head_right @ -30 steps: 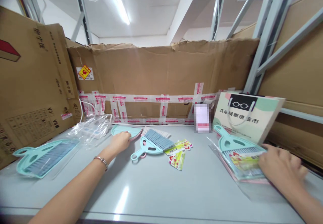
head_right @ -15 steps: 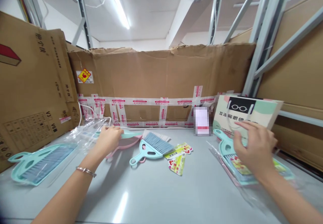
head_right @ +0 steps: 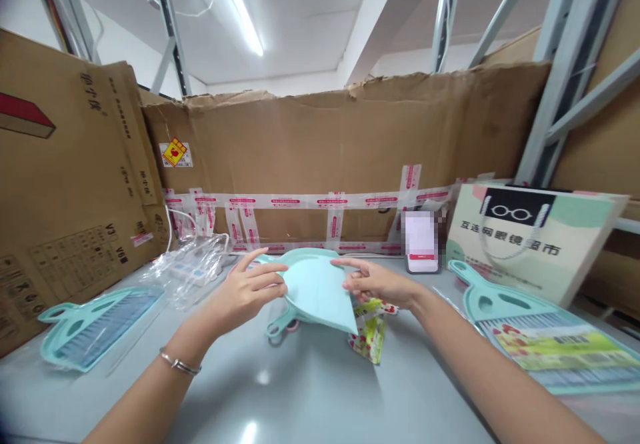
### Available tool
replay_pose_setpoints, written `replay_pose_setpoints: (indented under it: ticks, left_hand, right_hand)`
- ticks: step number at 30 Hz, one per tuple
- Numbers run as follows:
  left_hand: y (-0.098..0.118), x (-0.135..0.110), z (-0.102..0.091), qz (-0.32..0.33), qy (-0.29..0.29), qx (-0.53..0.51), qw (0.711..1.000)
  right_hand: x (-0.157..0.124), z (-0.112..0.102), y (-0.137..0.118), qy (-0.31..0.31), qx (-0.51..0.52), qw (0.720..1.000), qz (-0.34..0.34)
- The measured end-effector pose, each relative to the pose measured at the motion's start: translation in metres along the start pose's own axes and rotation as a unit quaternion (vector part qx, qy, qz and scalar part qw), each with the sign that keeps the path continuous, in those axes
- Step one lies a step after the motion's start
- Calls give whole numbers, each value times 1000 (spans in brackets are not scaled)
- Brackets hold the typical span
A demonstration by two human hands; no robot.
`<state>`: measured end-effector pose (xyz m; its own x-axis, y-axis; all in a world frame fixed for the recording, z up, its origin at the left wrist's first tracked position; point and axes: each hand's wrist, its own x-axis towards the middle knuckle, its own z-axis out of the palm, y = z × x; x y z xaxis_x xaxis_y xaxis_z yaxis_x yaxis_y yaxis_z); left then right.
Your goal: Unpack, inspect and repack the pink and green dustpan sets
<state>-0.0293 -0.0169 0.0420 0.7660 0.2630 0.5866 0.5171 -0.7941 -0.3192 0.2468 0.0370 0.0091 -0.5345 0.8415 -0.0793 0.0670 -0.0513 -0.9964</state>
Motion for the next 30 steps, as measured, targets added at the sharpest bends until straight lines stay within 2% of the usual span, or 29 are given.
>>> replay_pose_setpoints:
  ticks: [4,9,11,13,14,15,16,17,19,21,23,24,26,27,28,29,30]
  left_hand:
    - [-3,0,2,29,80,59,995]
    - [-4,-1,6,59,129,71,987]
    - [-3,-1,10,22,169,50,984]
    - [0,0,16,-101,252,-4,963]
    - [3,1,19,-188,297,-55,935]
    - [7,2,22,-277,329,-126,894]
    - [11,4,25,-358,340,-215,843]
    - [15,6,28,-420,326,-315,786]
    - [21,10,34,-479,258,-494,678]
    - [22,11,37,-497,235,-577,604]
    - [15,10,35,-520,285,-577,562]
    - [9,9,32,-530,325,-560,548]
    - [-4,7,24,-534,410,-517,529]
    - [-11,6,20,-527,449,-497,523]
    - [-16,5,16,-518,482,-480,518]
    - [-19,4,12,-511,506,-468,514]
    - [-21,4,10,-506,519,-461,512]
  right_hand:
    - [-10,12,9,60,129,990,-20]
    - [-3,35,9,147,174,971,-70]
    - [-1,45,8,209,194,948,-139]
    - [-2,57,8,288,210,908,-219]
    - [-3,64,9,328,214,885,-253]
    - [-4,71,9,360,216,864,-277]
    - [-6,79,10,381,215,850,-292]
    - [-7,86,12,385,211,847,-299]
    - [-8,99,15,352,193,867,-297]
    - [-8,105,18,301,168,893,-289]
    - [-6,102,21,288,146,900,-294]
    - [-5,97,22,303,133,894,-303]
    - [0,83,24,347,79,879,-318]
    - [2,77,25,355,27,880,-313]
    - [4,71,25,340,-44,890,-300]
    - [7,67,24,295,-132,903,-282]
    - [10,66,22,226,-226,911,-262]
